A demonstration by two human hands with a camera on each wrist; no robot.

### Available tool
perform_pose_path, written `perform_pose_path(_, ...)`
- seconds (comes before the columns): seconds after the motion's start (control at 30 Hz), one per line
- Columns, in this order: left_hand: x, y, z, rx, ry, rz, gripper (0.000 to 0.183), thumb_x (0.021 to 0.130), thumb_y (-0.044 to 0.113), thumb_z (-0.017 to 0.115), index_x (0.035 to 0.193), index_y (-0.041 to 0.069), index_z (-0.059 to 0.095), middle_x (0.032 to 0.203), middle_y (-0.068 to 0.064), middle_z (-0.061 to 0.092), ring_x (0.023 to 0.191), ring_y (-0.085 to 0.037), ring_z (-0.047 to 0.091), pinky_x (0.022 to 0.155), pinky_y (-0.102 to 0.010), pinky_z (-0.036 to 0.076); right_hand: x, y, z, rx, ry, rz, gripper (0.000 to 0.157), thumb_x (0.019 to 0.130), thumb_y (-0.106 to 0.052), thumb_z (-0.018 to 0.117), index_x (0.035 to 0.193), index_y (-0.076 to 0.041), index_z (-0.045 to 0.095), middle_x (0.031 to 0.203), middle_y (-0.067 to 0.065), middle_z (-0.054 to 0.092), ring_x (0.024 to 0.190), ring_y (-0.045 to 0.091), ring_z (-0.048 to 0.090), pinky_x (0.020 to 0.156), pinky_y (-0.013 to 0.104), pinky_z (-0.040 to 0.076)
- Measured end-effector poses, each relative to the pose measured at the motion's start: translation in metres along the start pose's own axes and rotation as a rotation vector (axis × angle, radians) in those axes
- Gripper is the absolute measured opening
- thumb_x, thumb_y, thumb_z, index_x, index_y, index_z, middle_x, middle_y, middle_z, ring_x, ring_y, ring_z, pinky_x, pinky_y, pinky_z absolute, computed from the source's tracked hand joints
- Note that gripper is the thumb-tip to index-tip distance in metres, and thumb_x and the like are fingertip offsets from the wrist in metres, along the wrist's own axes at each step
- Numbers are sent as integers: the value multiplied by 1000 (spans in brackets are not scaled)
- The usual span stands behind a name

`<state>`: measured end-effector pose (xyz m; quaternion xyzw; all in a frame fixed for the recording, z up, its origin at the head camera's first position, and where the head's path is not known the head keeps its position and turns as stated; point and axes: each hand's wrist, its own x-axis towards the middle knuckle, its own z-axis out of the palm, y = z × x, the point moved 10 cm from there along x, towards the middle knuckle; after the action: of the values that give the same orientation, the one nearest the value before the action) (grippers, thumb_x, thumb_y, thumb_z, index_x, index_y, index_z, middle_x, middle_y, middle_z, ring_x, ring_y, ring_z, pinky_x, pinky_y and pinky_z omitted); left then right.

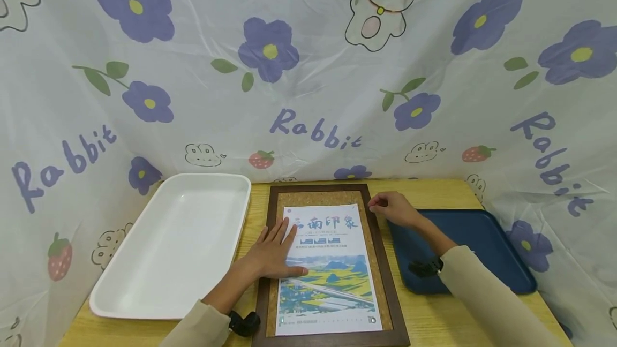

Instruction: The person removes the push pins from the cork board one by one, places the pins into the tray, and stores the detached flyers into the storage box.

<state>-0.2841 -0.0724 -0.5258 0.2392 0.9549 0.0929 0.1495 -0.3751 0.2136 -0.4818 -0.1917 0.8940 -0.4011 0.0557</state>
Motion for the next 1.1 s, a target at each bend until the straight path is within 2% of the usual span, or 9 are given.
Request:
perform_pose_path(0.07,0,0,0,1,5,3,116,91,76,64,170,4,18,176,-23,7,164,-40,9,129,-63,12,3,-4,4,10,-10,-6,18,104,-8,66,112,6,74,99,18,72,82,24,62,71,29,50)
perform_pose_path(0.27,-2,0,-1,1,13,8,116,91,75,64,169,3,19,176,-24,9,163,-41,10,128,-64,13,15,-15,16,30,-36,-35,19,104,-7,66,114,7,73,99,17,73,89,41,66,71,27,51)
perform_pose_path(0.33,-2,0,-1,4,14,8,116,91,76,64,169,3,19,176,-24,9,163,-41,11,128,-64,14,19,-20,21,35,-41,-49,19,104,-6,66,114,8,73,98,17,73,89,42,67,71,26,51)
perform_pose_path(0.47,-2,-1,-1,6,15,6,115,91,76,64,170,4,19,176,-23,9,163,-40,12,129,-63,14,27,-30,30,6,-46,-71,18,103,-6,67,112,8,74,94,15,72,79,29,63,67,26,49)
perform_pose_path(0.6,-3,0,0,6,18,5,114,92,76,63,170,4,20,176,-23,9,163,-40,12,129,-61,15,33,-39,39,-8,-52,-70,17,102,-5,68,111,8,75,92,10,71,76,15,58,69,27,48)
perform_pose_path(1.1,-7,1,-3,-8,24,-6,114,92,76,63,169,2,22,176,-24,9,164,-40,8,129,-58,18,59,-66,73,-18,-83,-100,17,101,-7,70,111,5,77,93,7,72,77,12,59,72,26,47)
